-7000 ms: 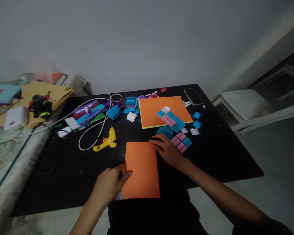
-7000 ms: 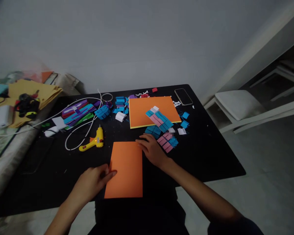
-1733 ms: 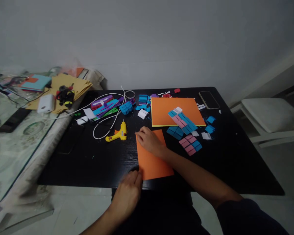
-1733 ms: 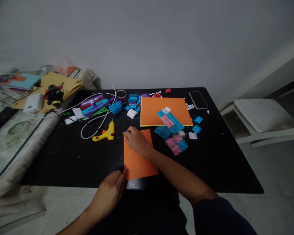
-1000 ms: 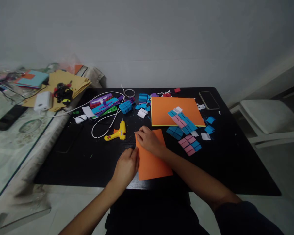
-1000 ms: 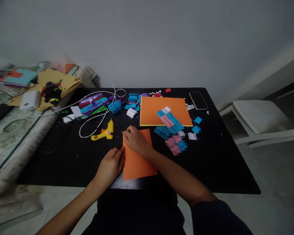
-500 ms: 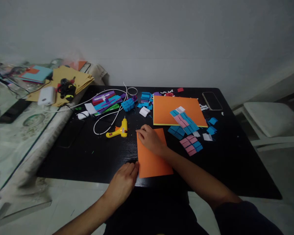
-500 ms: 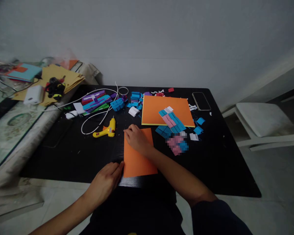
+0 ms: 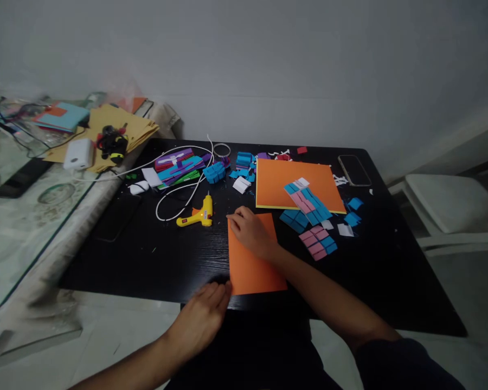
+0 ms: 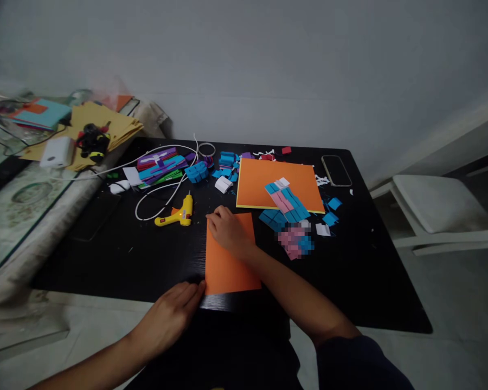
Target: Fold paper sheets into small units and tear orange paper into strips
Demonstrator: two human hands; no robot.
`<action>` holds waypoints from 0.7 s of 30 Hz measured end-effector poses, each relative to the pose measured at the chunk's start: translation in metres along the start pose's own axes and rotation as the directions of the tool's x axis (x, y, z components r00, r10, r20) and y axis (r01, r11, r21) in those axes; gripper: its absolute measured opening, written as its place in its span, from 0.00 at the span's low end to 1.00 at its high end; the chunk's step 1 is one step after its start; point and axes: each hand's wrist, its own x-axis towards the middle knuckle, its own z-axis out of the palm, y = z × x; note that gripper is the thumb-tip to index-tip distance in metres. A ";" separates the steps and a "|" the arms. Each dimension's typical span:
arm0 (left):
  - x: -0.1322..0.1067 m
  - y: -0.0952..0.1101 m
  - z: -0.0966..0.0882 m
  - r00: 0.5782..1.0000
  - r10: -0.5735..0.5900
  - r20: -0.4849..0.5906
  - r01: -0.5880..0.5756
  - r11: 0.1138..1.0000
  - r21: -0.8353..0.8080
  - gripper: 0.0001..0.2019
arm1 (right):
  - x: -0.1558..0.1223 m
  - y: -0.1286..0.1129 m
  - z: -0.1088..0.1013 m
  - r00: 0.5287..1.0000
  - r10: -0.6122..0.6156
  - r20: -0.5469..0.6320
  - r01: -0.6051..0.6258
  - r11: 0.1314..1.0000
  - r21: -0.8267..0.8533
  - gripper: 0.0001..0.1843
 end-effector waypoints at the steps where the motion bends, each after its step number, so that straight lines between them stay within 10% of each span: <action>1: -0.002 0.002 0.000 1.000 0.023 -0.004 -0.023 1.000 0.007 0.25 | 0.000 0.000 0.000 1.000 0.000 0.000 0.000 1.000 0.000 0.15; 13: -0.010 0.019 -0.001 0.983 0.125 -0.134 -0.131 0.991 -0.041 0.14 | 0.002 -0.003 -0.001 0.999 0.011 0.032 -0.011 1.000 -0.007 0.14; 21: 0.029 0.002 -0.012 0.945 -0.217 -0.245 0.154 0.956 -0.249 0.12 | -0.017 -0.005 -0.050 0.993 0.088 0.076 -0.083 0.994 -0.067 0.14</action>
